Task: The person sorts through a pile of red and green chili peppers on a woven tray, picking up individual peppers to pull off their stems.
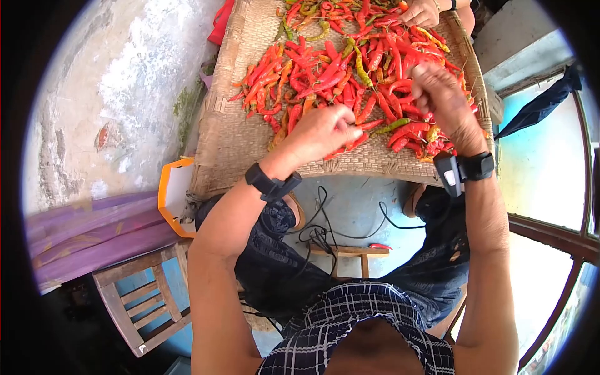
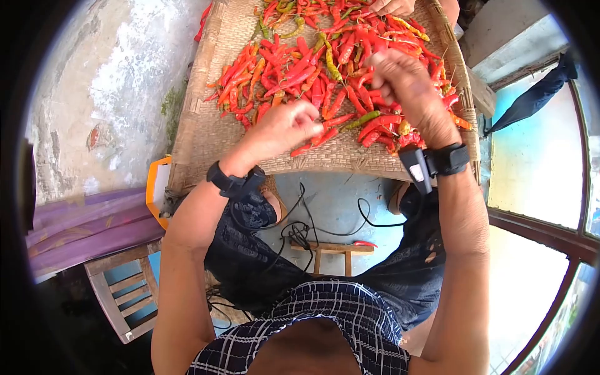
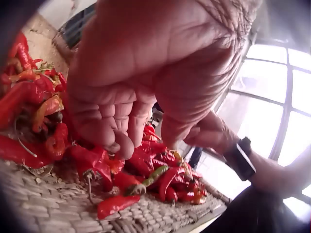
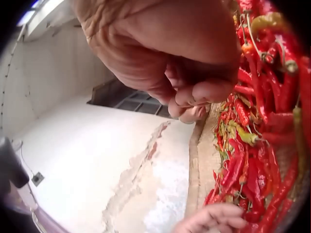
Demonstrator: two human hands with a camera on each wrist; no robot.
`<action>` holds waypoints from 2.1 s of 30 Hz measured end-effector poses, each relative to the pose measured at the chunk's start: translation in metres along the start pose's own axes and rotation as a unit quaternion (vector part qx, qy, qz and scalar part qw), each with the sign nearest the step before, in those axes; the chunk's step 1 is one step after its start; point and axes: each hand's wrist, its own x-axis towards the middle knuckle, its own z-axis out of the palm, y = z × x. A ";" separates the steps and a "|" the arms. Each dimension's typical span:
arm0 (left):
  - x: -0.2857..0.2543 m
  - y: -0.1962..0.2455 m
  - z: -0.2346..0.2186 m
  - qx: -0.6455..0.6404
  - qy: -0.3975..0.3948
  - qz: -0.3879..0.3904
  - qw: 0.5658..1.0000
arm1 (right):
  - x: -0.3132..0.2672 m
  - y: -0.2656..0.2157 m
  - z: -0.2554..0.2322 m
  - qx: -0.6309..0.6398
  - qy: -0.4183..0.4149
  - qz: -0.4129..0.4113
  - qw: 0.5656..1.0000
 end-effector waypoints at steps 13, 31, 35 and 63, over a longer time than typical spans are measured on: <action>-0.006 -0.002 0.011 0.221 0.008 0.108 0.969 | -0.011 0.046 0.050 -0.356 -0.123 -0.222 0.900; -0.010 -0.020 -0.003 0.385 0.031 0.189 0.903 | 0.020 0.019 -0.024 0.256 0.138 -0.034 0.956; -0.004 -0.026 0.001 0.405 0.020 0.179 0.896 | 0.000 0.028 0.014 0.083 0.062 0.025 0.994; 0.003 0.005 -0.035 -0.167 0.075 0.011 0.983 | 0.001 0.009 0.009 -0.145 0.047 -0.058 0.987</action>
